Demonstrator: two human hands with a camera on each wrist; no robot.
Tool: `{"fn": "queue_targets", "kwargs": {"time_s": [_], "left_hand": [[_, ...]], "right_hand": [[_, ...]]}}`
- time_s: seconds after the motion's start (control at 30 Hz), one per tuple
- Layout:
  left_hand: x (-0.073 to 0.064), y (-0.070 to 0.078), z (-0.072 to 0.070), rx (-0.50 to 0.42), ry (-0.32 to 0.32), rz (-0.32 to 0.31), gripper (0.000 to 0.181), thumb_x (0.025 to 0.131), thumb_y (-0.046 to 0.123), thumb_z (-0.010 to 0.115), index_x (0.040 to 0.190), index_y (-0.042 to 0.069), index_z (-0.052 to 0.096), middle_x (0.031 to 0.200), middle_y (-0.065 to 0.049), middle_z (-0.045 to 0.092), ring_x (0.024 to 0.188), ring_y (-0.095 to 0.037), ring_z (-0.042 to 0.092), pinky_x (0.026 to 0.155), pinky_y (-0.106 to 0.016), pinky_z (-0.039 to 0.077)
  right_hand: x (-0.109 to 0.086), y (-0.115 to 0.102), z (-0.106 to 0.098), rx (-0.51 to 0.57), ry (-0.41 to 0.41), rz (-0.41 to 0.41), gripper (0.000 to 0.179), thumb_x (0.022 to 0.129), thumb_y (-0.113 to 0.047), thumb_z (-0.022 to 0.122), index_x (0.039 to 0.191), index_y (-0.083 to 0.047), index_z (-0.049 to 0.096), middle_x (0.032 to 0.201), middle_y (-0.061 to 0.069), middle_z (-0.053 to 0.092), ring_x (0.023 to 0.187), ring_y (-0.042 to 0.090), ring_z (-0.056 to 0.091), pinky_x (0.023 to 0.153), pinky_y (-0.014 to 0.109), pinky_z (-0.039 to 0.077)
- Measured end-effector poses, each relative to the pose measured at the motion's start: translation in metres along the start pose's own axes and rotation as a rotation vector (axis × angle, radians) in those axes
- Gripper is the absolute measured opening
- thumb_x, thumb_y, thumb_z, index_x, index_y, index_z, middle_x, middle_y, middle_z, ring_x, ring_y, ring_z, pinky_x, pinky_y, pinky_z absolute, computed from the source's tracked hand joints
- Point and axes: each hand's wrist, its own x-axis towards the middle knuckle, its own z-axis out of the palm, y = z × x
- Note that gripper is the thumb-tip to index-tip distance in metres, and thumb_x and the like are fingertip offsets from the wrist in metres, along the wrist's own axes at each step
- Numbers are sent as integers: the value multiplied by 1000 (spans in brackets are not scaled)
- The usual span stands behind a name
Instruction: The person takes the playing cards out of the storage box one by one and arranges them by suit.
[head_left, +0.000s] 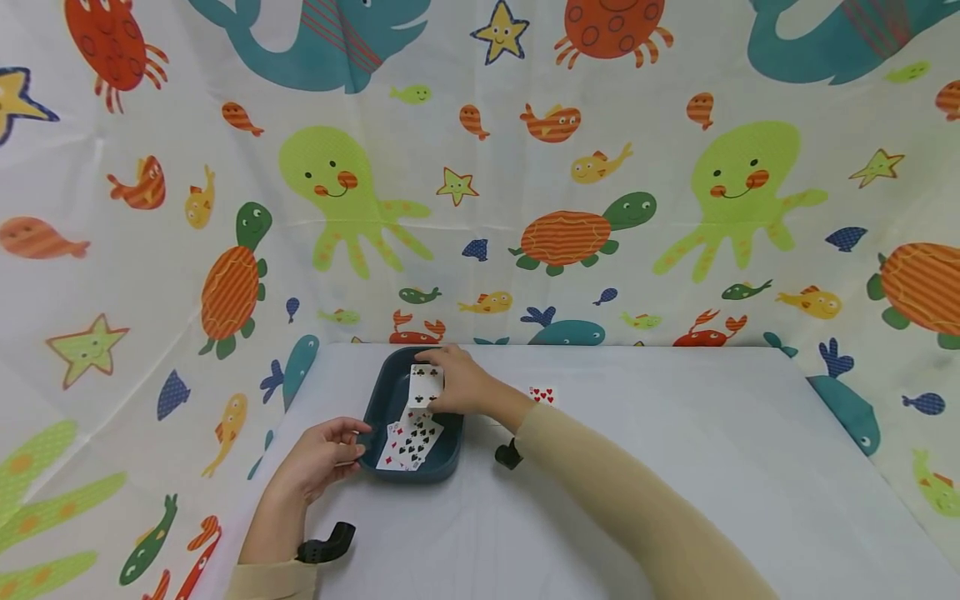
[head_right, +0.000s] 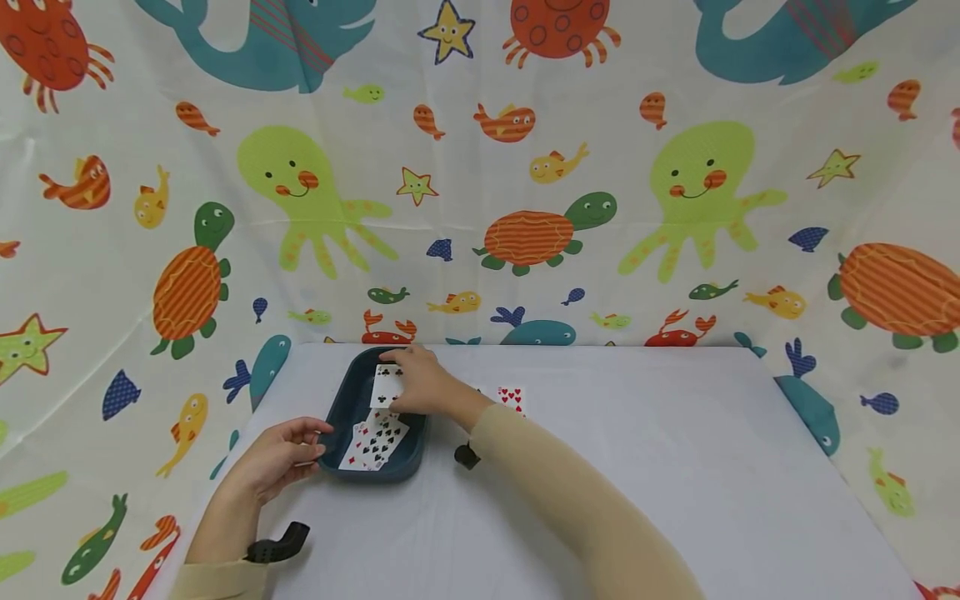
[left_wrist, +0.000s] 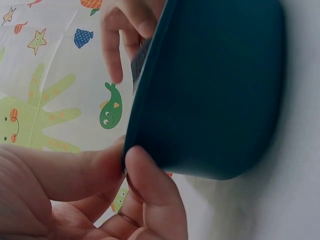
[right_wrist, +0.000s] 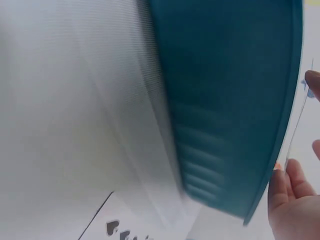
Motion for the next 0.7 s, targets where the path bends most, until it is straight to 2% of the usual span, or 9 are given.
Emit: {"fn": "queue_targets", "kwargs": {"time_s": [0.17,0.3,0.47,0.7], "left_hand": [[1,-1,0,5,0,6,37,101,0,65,139,-4,62,92,-3,53,82,-22,60,74,-29,61],[0,-1,0,6,-5,7,38,102,-1,64,139,-4,61,93,-4,53,82,-22,60,74,-28,61],[-1,1,1,2,-14,8,38,101,0,64,139,-4,62,93,-4,53,83,-22,61,75,-28,61],[-1,-1,1,-2,-2,0,39,102,0,65,140,-3,61,95,-4,53,85,-23,62,76,-29,61]], "right_hand": [[-17,7,-12,57,5,-15,84,84,-26,91,158,-26,52,154,10,51,141,28,50,117,54,50],[-31,19,-20,71,12,-11,84,84,-27,91,159,-26,52,154,10,51,140,28,54,116,51,52],[-51,39,-29,117,39,27,86,83,-23,93,159,-26,52,155,9,50,137,29,60,112,45,56],[-78,65,-44,124,78,105,92,81,-19,95,159,-33,50,152,6,52,134,29,61,112,47,56]]}}
